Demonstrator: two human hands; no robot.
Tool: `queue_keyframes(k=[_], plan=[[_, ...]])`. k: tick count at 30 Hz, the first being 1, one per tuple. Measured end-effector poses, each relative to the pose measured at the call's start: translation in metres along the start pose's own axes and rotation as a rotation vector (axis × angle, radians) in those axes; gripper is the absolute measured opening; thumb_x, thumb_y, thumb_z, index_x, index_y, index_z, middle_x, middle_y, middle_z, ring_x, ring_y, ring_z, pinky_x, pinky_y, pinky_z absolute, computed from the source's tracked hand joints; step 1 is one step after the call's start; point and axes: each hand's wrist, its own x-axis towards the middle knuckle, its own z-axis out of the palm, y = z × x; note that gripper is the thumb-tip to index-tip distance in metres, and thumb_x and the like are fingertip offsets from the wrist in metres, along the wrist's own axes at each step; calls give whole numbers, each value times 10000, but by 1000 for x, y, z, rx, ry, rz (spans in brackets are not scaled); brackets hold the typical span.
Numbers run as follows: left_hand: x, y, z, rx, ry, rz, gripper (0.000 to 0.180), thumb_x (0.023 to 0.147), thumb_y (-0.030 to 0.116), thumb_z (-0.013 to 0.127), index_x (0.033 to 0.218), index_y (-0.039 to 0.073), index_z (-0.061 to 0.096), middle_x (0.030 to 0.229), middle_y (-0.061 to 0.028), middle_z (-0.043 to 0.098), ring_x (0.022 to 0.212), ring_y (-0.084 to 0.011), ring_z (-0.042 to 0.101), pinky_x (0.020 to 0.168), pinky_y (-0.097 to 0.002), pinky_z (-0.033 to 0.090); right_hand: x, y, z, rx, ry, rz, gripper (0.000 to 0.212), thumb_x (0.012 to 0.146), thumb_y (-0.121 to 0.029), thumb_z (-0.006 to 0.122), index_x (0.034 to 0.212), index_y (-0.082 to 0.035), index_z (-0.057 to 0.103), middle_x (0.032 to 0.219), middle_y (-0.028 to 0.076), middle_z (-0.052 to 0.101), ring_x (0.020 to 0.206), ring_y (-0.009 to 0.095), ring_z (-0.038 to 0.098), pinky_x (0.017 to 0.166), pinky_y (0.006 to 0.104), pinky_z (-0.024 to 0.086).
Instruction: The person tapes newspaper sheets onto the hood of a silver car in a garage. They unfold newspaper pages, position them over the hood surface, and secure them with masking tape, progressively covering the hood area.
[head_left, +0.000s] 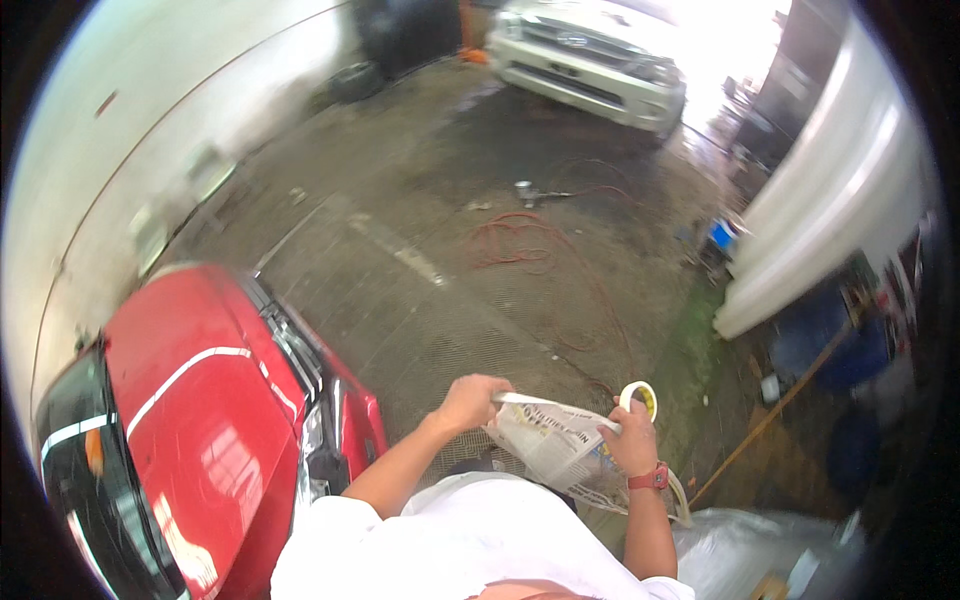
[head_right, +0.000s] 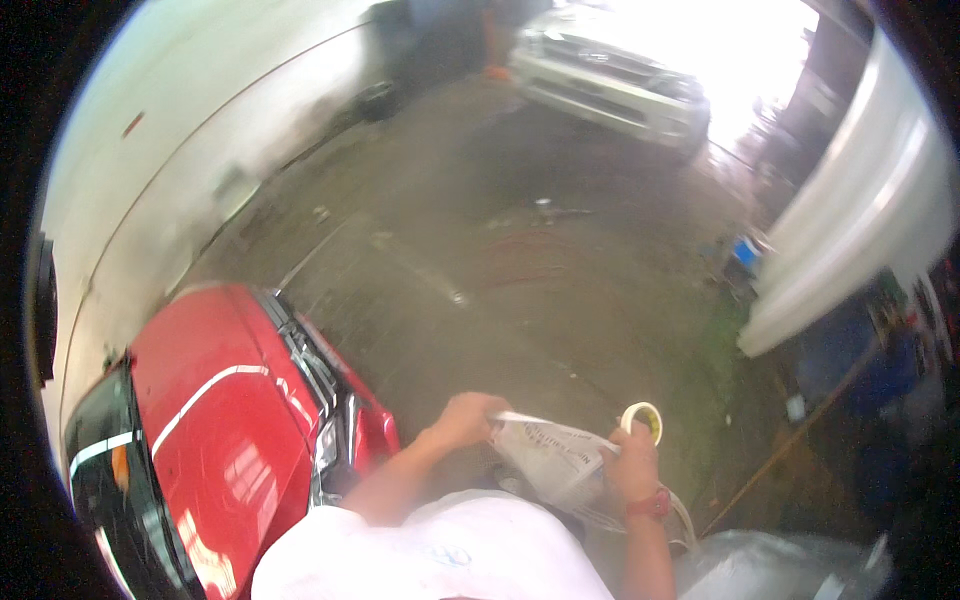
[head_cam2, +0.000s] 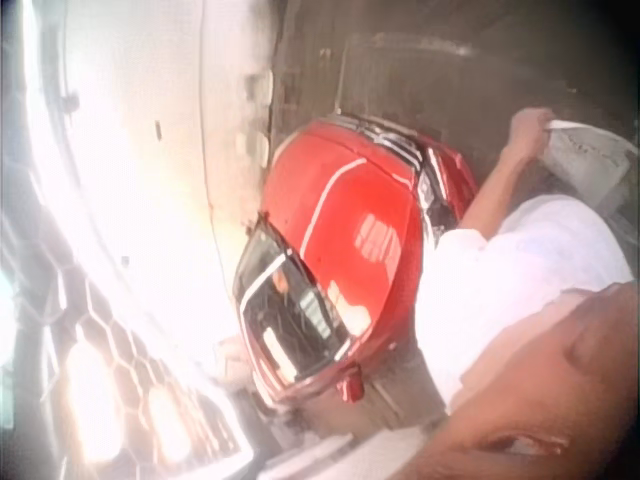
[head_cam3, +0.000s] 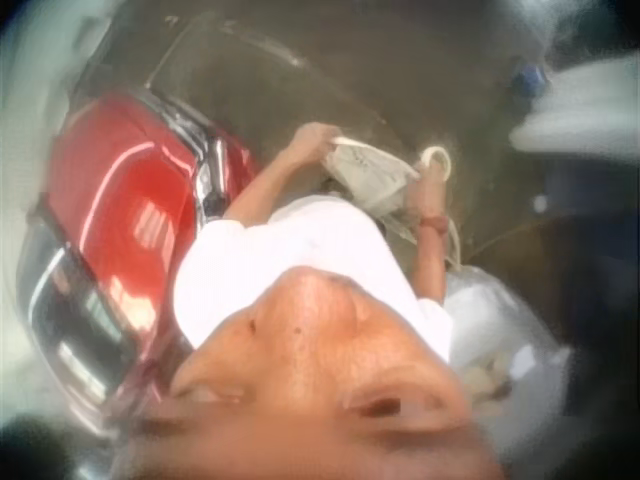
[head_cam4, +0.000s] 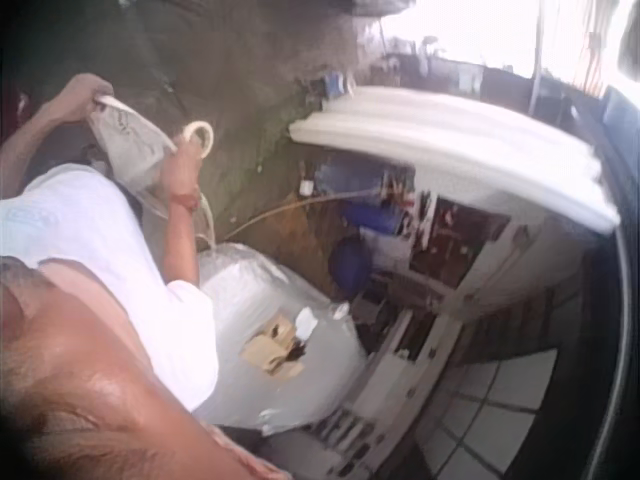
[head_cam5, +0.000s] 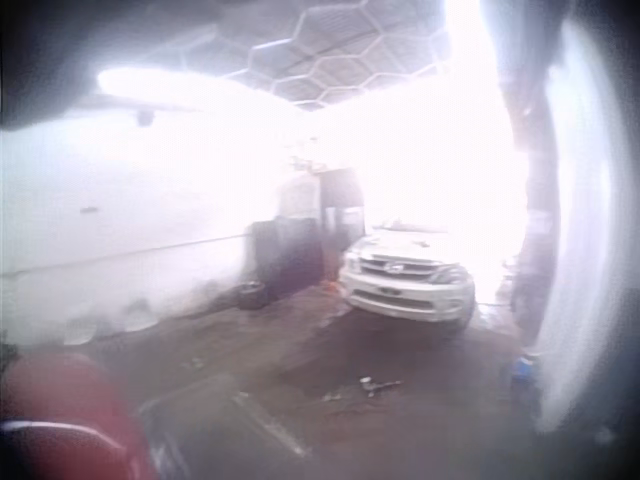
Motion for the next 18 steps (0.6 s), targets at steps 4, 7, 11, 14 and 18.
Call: queue_keyframes(k=[4, 7, 11, 14, 18], plan=[[38, -20, -44, -123, 178, -133, 337, 864, 119, 798, 1194, 171, 846, 1035, -163, 829, 988, -368, 800, 888, -469, 619, 105, -25, 4, -77, -85, -94, 421, 773, -124, 961, 1126, -47, 744, 1419, 201, 690, 1338, 430, 627, 1124, 536, 521], [98, -13, -65, -38, 125, -196, 333, 843, 122, 829, 1174, 149, 848, 1098, -142, 831, 1057, -350, 789, 924, -470, 609, 181, -59, 15, 7, -47, -354, 587, 785, -132, 950, 1323, -74, 724, 1443, 217, 655, 1361, 448, 599, 1130, 559, 498], [189, -2, -82, -5, 268, 180, 335, 831, 153, 867, 1166, 158, 850, 1179, -101, 826, 1170, -358, 749, 992, -483, 584, 278, -85, 30, 197, -215, -432, 479, 844, -175, 910, 1276, -20, 774, 1322, 231, 726, 1225, 428, 687, 1020, 535, 542], [235, -29, -119, 19, 623, 167, 487, 841, 215, 919, 1312, 158, 809, 1309, -113, 792, 1270, -371, 704, 1087, -482, 551, 369, -79, 32, 367, -247, -257, 325, 932, -215, 851, 1154, 21, 813, 1083, 260, 801, 1005, 454, 760, 938, 479, 588], [216, -115, -178, -32, 767, -220, 902, 821, 368, 975, 1604, 133, 595, 1598, -184, 617, 1493, -397, 559, 1275, -497, 421, 494, -80, 32, 633, -261, -114, 262, 990, -177, 841, 1108, 51, 790, 922, 47, 791, 804, 101, 680, 749, 323, 562]])
